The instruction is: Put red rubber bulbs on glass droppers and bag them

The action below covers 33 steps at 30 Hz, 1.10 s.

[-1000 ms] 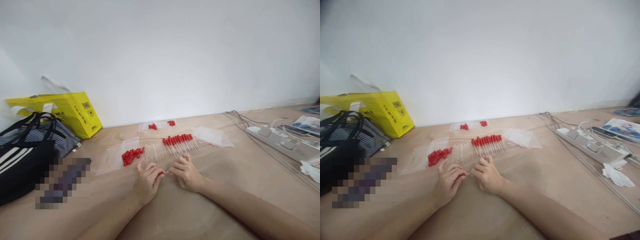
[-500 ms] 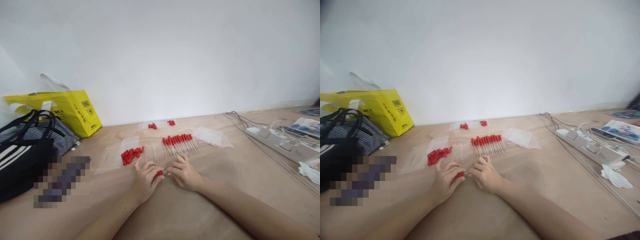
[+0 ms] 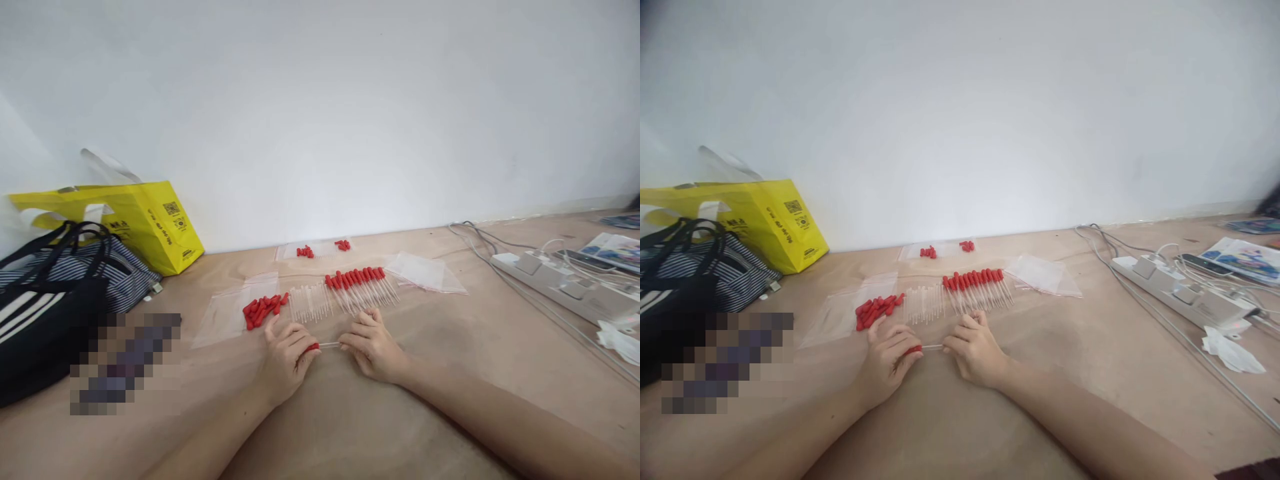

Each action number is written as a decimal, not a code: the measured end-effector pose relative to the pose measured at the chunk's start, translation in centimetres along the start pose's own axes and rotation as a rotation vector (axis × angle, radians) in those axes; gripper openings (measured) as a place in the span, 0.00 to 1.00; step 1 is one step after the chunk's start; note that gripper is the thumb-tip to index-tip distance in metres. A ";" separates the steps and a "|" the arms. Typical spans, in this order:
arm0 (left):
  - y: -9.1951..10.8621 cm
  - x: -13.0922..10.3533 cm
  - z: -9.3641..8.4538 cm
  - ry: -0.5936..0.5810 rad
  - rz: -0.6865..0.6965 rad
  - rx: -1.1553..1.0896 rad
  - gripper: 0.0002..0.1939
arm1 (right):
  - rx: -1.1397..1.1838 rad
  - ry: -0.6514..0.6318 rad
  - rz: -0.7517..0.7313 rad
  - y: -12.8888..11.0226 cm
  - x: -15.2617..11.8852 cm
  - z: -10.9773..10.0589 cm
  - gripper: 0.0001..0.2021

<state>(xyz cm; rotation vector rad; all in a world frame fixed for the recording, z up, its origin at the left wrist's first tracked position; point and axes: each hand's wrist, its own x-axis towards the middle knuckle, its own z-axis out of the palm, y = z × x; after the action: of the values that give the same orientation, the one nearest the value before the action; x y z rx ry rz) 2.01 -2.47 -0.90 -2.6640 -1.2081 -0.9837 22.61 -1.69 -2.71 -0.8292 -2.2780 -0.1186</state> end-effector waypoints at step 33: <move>-6.7 0.5 -0.7 0.203 -0.481 0.519 0.08 | -0.261 0.097 0.883 4.7 4.4 2.8 0.09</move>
<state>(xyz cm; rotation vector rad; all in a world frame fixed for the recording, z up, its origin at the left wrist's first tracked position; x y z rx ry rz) -2.79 2.32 -1.38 -1.8766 -1.7970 -0.8075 21.31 5.18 -2.69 -1.8355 -1.6405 -0.0458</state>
